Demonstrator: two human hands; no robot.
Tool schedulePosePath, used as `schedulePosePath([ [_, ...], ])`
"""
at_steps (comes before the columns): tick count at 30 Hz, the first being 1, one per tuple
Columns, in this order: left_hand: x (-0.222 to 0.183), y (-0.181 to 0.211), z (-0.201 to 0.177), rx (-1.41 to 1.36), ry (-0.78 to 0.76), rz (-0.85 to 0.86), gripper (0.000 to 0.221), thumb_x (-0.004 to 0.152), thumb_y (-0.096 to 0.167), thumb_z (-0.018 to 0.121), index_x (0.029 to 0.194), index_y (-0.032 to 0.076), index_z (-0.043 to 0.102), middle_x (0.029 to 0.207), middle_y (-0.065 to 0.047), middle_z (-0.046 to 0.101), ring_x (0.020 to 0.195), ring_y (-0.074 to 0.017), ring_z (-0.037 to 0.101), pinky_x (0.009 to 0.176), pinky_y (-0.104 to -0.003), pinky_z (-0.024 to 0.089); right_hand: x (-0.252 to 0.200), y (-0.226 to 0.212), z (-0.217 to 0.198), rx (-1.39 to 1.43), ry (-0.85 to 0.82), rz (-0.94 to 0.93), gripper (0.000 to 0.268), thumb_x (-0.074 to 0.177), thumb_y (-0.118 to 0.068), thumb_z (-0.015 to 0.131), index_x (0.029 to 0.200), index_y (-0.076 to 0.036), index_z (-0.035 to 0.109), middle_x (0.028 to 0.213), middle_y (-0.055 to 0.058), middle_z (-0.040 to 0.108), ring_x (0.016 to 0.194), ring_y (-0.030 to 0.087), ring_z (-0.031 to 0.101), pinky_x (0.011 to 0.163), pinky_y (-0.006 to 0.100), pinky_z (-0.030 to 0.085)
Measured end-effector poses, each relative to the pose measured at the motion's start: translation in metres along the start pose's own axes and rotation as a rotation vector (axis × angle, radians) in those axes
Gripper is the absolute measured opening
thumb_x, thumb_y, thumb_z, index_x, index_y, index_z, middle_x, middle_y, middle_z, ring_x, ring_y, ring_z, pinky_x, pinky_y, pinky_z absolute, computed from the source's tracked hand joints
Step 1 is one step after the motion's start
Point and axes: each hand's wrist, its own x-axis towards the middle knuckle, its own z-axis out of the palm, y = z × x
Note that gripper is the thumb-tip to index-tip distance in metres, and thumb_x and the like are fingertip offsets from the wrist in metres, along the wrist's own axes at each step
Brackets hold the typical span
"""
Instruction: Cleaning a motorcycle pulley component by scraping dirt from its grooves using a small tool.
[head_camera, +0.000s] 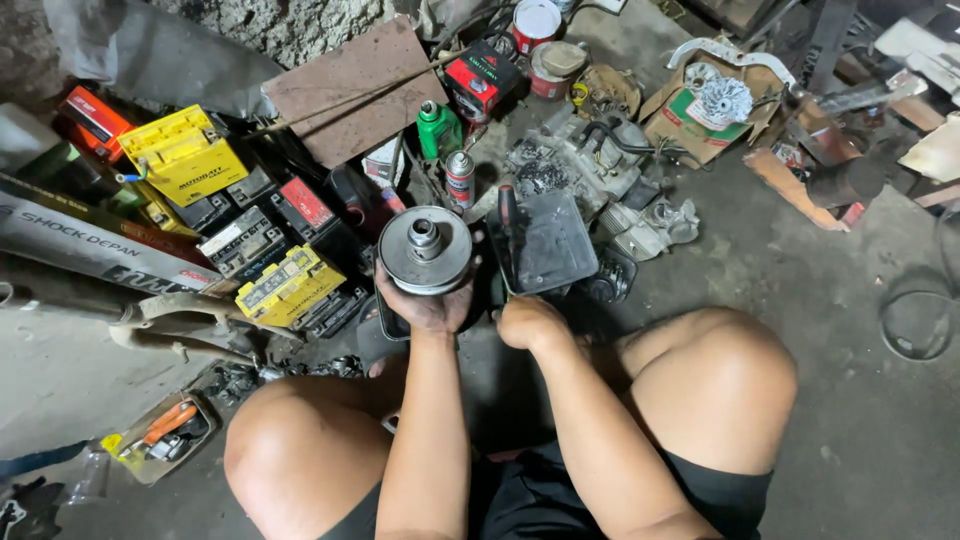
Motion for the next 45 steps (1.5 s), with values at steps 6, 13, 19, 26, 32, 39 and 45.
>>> schedulePosePath([
  [6,-0.018,0.005,0.012,0.046,0.002,0.004,0.075,0.07,0.07,0.059,0.122,0.015,0.065,0.12,-0.018,0.067,0.103,-0.0475,0.064,0.084,-0.058,0.053,0.016,0.013,0.017,0.197,0.063,0.102,0.056,0.104,-0.033,0.042,0.132,0.012,0.059,0.133,0.034,0.062,0.128,0.042,0.06,0.098,0.06,0.053],
  [13,-0.012,0.014,-0.003,0.037,-0.145,-0.047,0.086,0.072,0.074,0.056,0.13,0.011,0.065,0.132,-0.028,0.063,0.103,-0.0567,0.066,0.075,-0.059,0.057,0.037,0.026,0.044,0.492,0.13,0.11,0.063,0.107,-0.046,0.036,0.126,0.008,0.063,0.107,0.027,0.072,0.095,0.037,0.075,0.073,0.051,0.065],
  [19,-0.024,0.02,0.014,0.043,-0.21,-0.041,0.088,0.074,0.073,0.055,0.133,0.008,0.063,0.135,-0.027,0.062,0.105,-0.056,0.066,0.077,-0.058,0.058,0.028,0.012,0.035,0.349,0.136,0.113,0.046,0.104,-0.034,0.048,0.108,0.004,0.073,0.078,0.019,0.077,0.078,0.03,0.078,0.072,0.048,0.064],
  [26,-0.008,0.028,-0.001,0.025,-0.266,-0.065,0.092,0.072,0.075,0.054,0.138,0.011,0.062,0.141,-0.027,0.058,0.11,-0.0573,0.063,0.079,-0.06,0.057,0.004,-0.012,0.02,0.342,0.205,0.075,0.047,0.103,-0.038,0.048,0.13,-0.006,0.068,0.123,0.024,0.07,0.119,0.04,0.067,0.095,0.059,0.056],
  [32,0.002,0.033,-0.011,0.045,-0.264,-0.053,0.094,0.07,0.077,0.054,0.139,0.013,0.061,0.142,-0.025,0.059,0.11,-0.0568,0.064,0.081,-0.061,0.056,-0.041,-0.038,0.002,0.393,0.341,0.042,0.051,0.103,-0.04,0.039,0.124,-0.007,0.072,0.114,0.024,0.074,0.115,0.042,0.068,0.096,0.055,0.057],
  [39,0.011,0.024,-0.033,-0.042,-0.078,0.031,0.094,0.063,0.075,0.058,0.137,0.018,0.062,0.141,-0.019,0.061,0.12,-0.055,0.059,0.099,-0.071,0.043,-0.048,-0.043,-0.005,0.469,0.501,0.011,0.044,0.098,-0.041,0.046,0.107,-0.01,0.075,0.085,0.008,0.08,0.101,0.028,0.075,0.087,0.048,0.06],
  [45,0.012,0.023,-0.024,-0.06,-0.073,0.091,0.089,0.067,0.071,0.059,0.137,0.018,0.061,0.14,-0.018,0.061,0.122,-0.0516,0.058,0.104,-0.07,0.041,-0.08,-0.049,-0.025,0.61,0.673,-0.142,0.034,0.097,-0.029,0.05,0.091,-0.006,0.076,0.071,0.012,0.076,0.08,0.028,0.077,0.073,0.047,0.062],
])
